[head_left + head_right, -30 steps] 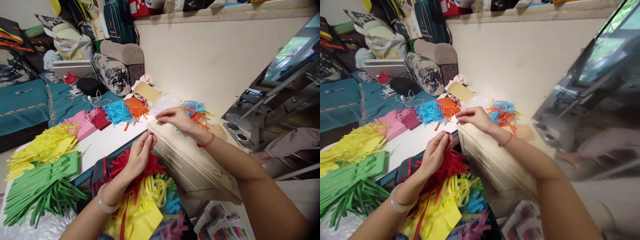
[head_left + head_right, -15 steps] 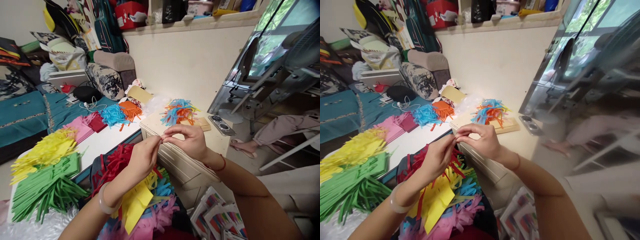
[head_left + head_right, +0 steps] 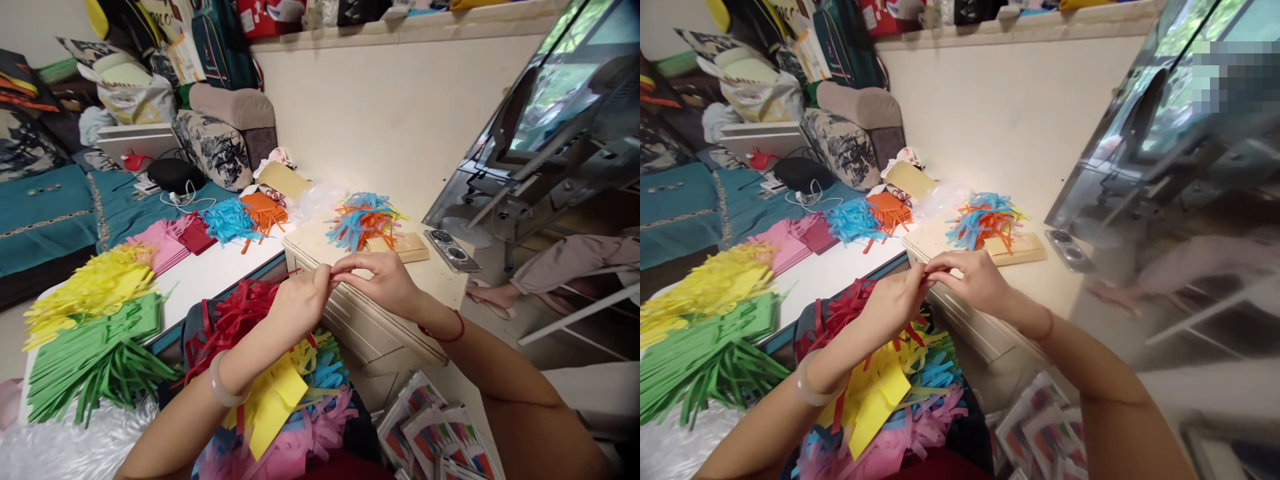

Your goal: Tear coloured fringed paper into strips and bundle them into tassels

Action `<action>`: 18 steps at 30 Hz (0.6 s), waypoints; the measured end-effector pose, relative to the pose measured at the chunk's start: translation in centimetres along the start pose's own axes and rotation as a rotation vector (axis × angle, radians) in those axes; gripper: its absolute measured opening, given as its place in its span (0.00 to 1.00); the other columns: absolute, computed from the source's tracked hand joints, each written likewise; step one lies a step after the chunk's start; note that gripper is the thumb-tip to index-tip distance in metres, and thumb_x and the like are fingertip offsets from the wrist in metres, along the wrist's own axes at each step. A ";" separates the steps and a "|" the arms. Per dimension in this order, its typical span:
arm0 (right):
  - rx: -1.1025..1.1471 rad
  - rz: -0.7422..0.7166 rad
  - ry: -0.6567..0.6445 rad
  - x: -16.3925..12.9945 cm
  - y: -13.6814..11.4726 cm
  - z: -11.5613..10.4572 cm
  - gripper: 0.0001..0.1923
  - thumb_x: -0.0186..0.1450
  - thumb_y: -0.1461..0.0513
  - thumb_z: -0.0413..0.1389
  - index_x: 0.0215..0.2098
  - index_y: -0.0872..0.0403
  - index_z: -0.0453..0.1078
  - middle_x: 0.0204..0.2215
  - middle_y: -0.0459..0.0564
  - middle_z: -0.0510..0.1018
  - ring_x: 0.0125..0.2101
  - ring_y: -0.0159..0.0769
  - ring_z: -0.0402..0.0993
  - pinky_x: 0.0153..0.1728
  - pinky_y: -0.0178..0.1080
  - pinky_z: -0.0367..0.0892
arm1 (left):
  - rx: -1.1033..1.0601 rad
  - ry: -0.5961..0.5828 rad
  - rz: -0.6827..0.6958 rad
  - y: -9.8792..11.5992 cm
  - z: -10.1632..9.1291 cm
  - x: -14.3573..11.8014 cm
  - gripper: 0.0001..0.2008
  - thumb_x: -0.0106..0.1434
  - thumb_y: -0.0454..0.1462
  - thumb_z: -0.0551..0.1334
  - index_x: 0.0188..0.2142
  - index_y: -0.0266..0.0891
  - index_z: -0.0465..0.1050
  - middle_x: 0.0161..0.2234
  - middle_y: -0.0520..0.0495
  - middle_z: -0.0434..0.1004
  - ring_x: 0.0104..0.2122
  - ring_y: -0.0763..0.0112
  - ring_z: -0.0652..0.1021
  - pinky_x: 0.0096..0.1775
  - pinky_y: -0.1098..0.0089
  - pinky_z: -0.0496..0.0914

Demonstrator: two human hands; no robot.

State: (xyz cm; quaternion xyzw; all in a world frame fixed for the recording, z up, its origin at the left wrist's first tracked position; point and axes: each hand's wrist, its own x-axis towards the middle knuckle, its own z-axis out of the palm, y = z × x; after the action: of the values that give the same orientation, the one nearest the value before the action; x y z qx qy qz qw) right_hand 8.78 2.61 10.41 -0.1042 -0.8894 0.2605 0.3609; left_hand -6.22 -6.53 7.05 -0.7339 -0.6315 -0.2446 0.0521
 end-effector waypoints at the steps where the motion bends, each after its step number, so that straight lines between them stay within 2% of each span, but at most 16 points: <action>1: -0.056 -0.010 -0.015 0.0 0.1 -0.2 0.03 0.61 0.64 0.59 0.33 0.53 0.75 0.30 0.46 0.81 0.30 0.33 0.76 0.35 0.35 0.70 | 0.024 -0.014 0.011 -0.2 0.4 0.1 0.06 0.68 0.36 0.49 0.37 0.38 0.62 0.27 0.45 0.72 0.25 0.65 0.74 0.26 0.71 0.60; 4: -0.146 0.005 -0.029 0.2 0.3 -0.8 0.03 0.61 0.64 0.58 0.32 0.52 0.75 0.28 0.47 0.80 0.29 0.34 0.75 0.33 0.36 0.69 | 0.042 -0.043 0.013 -0.5 1.2 0.5 0.08 0.67 0.33 0.49 0.38 0.39 0.65 0.28 0.45 0.73 0.25 0.67 0.73 0.25 0.73 0.59; 7: -0.056 0.115 -0.074 1.6 1.5 -1.9 0.03 0.59 0.61 0.60 0.30 0.52 0.75 0.27 0.47 0.79 0.28 0.33 0.75 0.31 0.36 0.70 | -0.057 -0.034 -0.037 -1.0 1.1 0.9 0.13 0.69 0.38 0.46 0.38 0.39 0.68 0.28 0.46 0.74 0.26 0.67 0.74 0.27 0.72 0.62; 10: 0.023 0.218 -0.142 4.4 4.3 -4.2 0.06 0.58 0.59 0.62 0.30 0.54 0.76 0.28 0.48 0.80 0.28 0.33 0.75 0.30 0.35 0.69 | -0.246 0.006 -0.008 -3.0 -0.4 0.8 0.15 0.69 0.42 0.48 0.50 0.40 0.66 0.40 0.42 0.76 0.38 0.64 0.76 0.38 0.68 0.67; 11: 0.020 0.242 -0.119 5.6 5.6 -5.3 0.06 0.58 0.60 0.62 0.30 0.55 0.77 0.27 0.49 0.80 0.28 0.32 0.75 0.30 0.35 0.69 | -0.294 0.041 -0.012 -4.0 -1.1 0.5 0.17 0.68 0.42 0.50 0.53 0.40 0.63 0.45 0.41 0.74 0.42 0.64 0.75 0.42 0.66 0.67; 12: 0.009 0.257 -0.043 6.7 6.9 -6.5 0.05 0.57 0.61 0.62 0.31 0.55 0.77 0.27 0.50 0.80 0.27 0.30 0.74 0.30 0.34 0.68 | -0.319 0.093 -0.037 -5.2 -1.9 -0.1 0.18 0.68 0.43 0.52 0.55 0.40 0.61 0.48 0.40 0.73 0.45 0.63 0.74 0.45 0.66 0.66; 14: -0.015 0.273 0.139 8.5 9.3 -8.6 0.04 0.56 0.62 0.63 0.29 0.56 0.78 0.24 0.50 0.79 0.24 0.27 0.72 0.29 0.33 0.67 | -0.291 0.216 -0.155 -7.4 -3.1 -2.2 0.15 0.67 0.42 0.52 0.49 0.39 0.66 0.45 0.41 0.73 0.44 0.64 0.74 0.45 0.66 0.66; 16: -0.015 0.203 0.235 9.1 10.6 -9.5 0.06 0.58 0.61 0.61 0.31 0.55 0.78 0.26 0.52 0.80 0.26 0.27 0.73 0.31 0.33 0.67 | -0.145 0.291 -0.253 -9.0 -3.6 -5.1 0.12 0.66 0.42 0.53 0.35 0.38 0.71 0.35 0.44 0.72 0.35 0.67 0.74 0.38 0.68 0.66; 18: -0.018 0.124 0.228 8.3 10.4 -8.7 0.08 0.61 0.59 0.58 0.33 0.55 0.78 0.30 0.53 0.80 0.31 0.29 0.75 0.36 0.34 0.67 | 0.019 0.185 -0.293 -9.4 -2.9 -8.2 0.15 0.66 0.43 0.54 0.27 0.38 0.69 0.27 0.47 0.69 0.28 0.68 0.71 0.32 0.70 0.64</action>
State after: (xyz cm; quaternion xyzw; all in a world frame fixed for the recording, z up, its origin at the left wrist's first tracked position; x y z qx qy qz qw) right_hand 8.80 17.84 14.96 -0.1909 -0.8368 0.2610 0.4418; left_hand -16.70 -13.20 3.96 -0.6080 -0.7264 -0.3103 0.0807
